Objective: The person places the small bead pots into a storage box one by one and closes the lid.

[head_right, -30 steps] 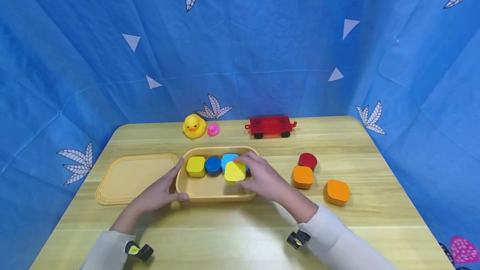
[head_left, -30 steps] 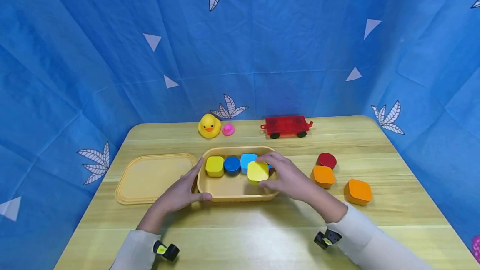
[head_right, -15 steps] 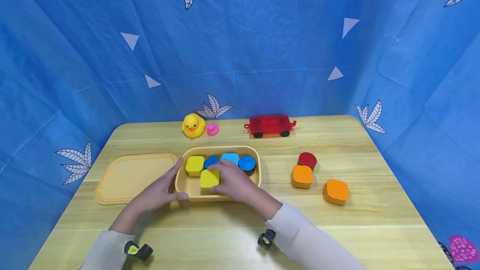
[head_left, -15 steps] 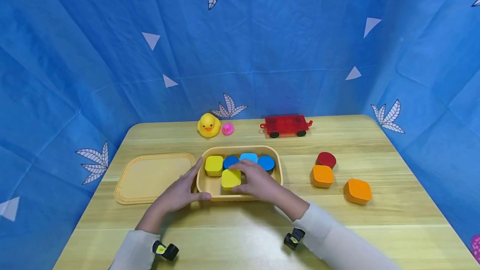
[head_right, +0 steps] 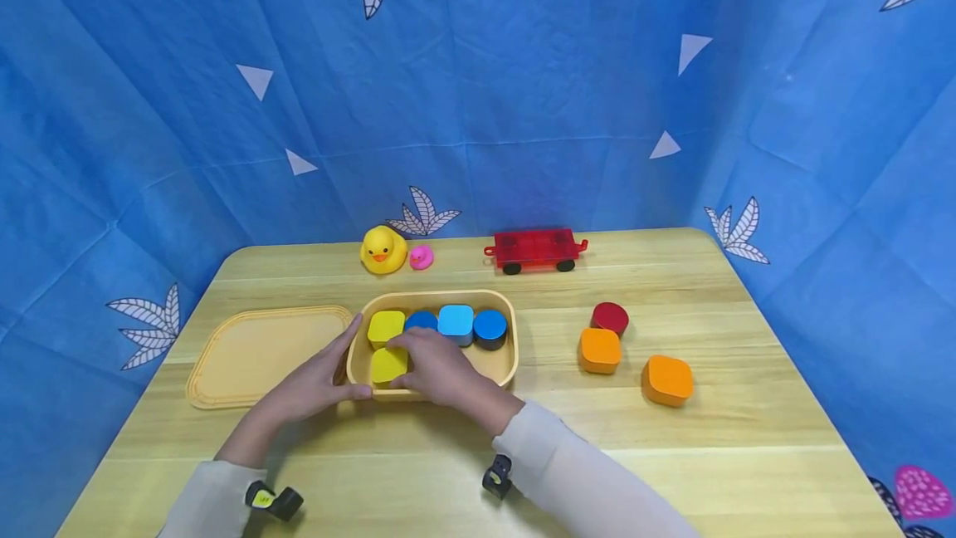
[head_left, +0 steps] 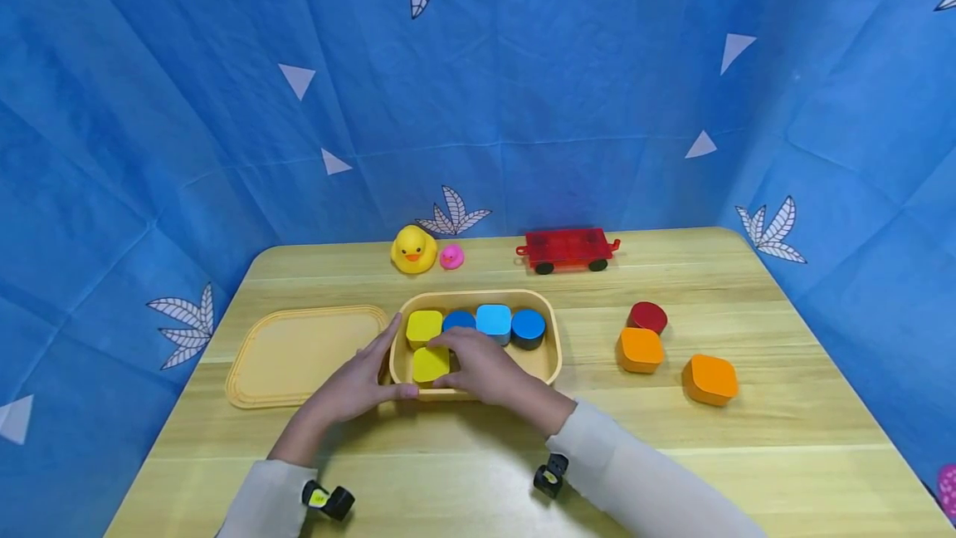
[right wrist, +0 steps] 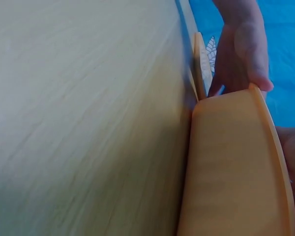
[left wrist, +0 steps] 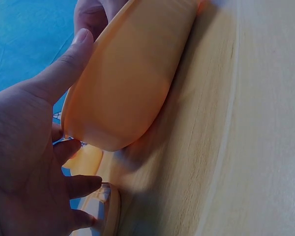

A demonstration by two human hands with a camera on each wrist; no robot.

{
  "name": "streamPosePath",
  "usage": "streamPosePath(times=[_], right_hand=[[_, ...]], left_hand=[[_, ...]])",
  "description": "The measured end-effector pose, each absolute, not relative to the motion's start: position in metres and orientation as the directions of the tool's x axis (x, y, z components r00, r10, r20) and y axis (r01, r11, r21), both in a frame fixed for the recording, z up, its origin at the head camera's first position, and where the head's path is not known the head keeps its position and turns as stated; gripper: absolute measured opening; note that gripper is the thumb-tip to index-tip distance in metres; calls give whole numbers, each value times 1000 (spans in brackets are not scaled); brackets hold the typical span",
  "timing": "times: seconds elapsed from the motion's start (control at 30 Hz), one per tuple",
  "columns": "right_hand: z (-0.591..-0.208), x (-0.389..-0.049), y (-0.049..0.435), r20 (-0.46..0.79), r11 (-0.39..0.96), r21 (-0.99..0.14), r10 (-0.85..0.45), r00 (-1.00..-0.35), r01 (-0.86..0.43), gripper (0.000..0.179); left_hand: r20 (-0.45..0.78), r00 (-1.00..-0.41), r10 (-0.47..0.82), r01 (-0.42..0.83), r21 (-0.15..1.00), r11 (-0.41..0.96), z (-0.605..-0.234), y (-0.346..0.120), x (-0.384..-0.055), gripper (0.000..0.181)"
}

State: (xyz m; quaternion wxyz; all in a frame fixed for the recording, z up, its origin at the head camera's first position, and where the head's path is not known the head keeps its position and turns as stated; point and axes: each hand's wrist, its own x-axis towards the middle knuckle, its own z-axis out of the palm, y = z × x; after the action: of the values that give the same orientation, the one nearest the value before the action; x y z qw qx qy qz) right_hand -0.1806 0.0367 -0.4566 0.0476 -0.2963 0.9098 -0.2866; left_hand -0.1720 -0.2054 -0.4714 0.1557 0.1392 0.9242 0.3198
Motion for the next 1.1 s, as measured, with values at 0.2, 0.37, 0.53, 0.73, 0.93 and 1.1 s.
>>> streamPosePath(times=[0.2, 0.37, 0.53, 0.73, 0.93, 1.1], right_hand=[[-455, -182, 29, 63, 680, -521, -573, -817, -517, 54], [-455, -183, 27, 33, 692, -516, -573, -819, -505, 56], [-455, -184, 28, 20, 688, -523, -581, -814, -504, 57], [-455, -184, 30, 21, 680, -517, -597, -802, -519, 58], [-453, -181, 35, 24, 662, -539, -606, -795, -521, 57], [-448, -179, 46, 7, 631, -606, -605, -796, -485, 56]], left_hand=[[-195, -912, 361, 160, 641, 751, -470, -205, -171, 115], [-189, -910, 369, 170, 642, 748, -472, -205, -172, 115], [-185, -909, 374, 175, 644, 744, -473, -206, -172, 115], [-179, -911, 372, 178, 643, 745, -473, -206, -172, 115], [-177, -911, 374, 179, 646, 742, -472, -206, -171, 114], [-176, -910, 375, 180, 647, 741, -472, -206, -171, 115]])
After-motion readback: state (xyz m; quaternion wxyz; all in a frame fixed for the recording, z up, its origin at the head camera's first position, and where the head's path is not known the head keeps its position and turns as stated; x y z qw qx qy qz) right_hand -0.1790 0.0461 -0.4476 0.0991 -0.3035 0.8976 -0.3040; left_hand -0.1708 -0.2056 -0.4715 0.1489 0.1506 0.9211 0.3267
